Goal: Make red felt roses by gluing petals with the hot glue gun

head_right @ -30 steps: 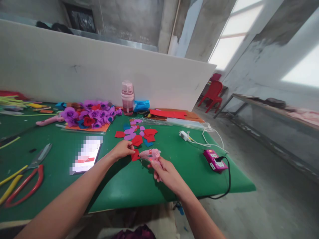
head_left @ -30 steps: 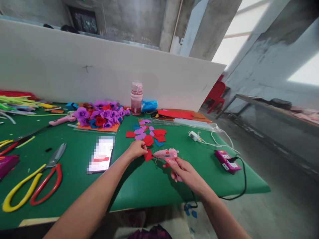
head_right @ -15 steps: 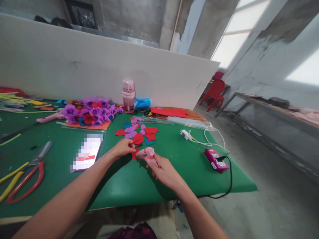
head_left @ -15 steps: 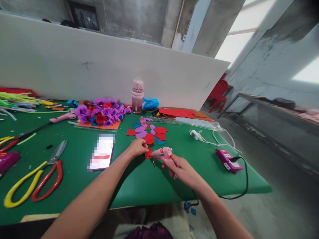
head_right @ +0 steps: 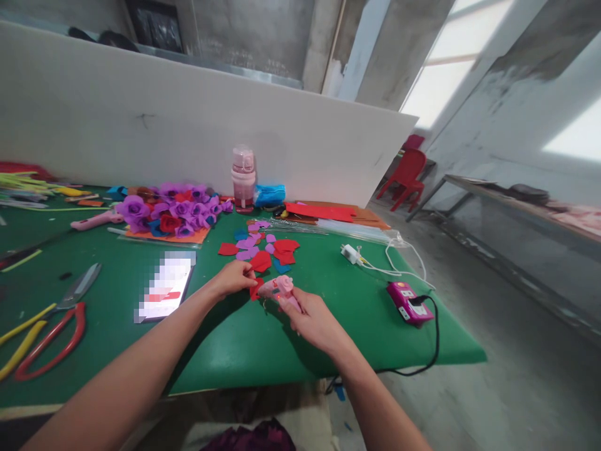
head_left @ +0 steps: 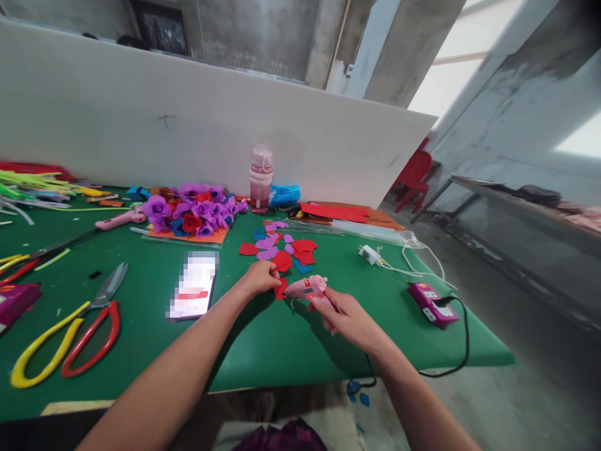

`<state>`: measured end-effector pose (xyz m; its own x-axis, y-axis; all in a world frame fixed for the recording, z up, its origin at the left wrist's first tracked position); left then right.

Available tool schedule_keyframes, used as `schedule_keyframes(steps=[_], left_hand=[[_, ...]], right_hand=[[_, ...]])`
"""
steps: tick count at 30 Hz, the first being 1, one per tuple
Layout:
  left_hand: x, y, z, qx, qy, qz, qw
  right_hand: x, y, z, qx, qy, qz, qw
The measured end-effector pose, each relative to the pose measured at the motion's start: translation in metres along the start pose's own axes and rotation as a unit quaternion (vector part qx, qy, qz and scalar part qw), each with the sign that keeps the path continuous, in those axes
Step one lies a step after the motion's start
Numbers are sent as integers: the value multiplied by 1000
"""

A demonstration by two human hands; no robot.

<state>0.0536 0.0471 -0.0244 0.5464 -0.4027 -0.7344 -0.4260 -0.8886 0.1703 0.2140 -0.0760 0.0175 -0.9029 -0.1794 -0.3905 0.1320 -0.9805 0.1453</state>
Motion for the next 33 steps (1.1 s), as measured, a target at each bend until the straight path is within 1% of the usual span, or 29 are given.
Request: schedule_keyframes(steps=[3, 8, 13, 23, 27, 33], left_hand=[[0, 0, 0, 1, -2, 0, 1000], [1, -1, 1, 3, -6, -3, 1000], [3, -3, 4, 3, -8, -3, 1000], [3, -3, 4, 4, 0, -1, 1000], [3, -3, 4, 1, -6, 5, 1000], [3, -3, 3, 15, -8, 2, 1000]], right_hand=[[-1, 0, 0, 6, 6, -2, 1000], [-8, 1, 6, -13, 28, -15, 999], [-15, 0, 10, 0, 37, -23, 999], [-3, -2, 11, -33, 76, -1, 997], [-1, -2, 12, -33, 91, -3, 995], [0, -3, 12, -39, 103, -5, 994]])
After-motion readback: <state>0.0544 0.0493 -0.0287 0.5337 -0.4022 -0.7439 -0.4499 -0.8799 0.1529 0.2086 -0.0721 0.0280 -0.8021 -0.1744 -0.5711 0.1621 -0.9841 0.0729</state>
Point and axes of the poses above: each hand's wrist, its own y-axis away from the middle knuckle, its own x-axis out of the palm, z = x × y, the point moved 4 cm from there along -y, towards the middle knuckle, and after that the axes turned 9 degrees about -y, right-handed, at the moved point
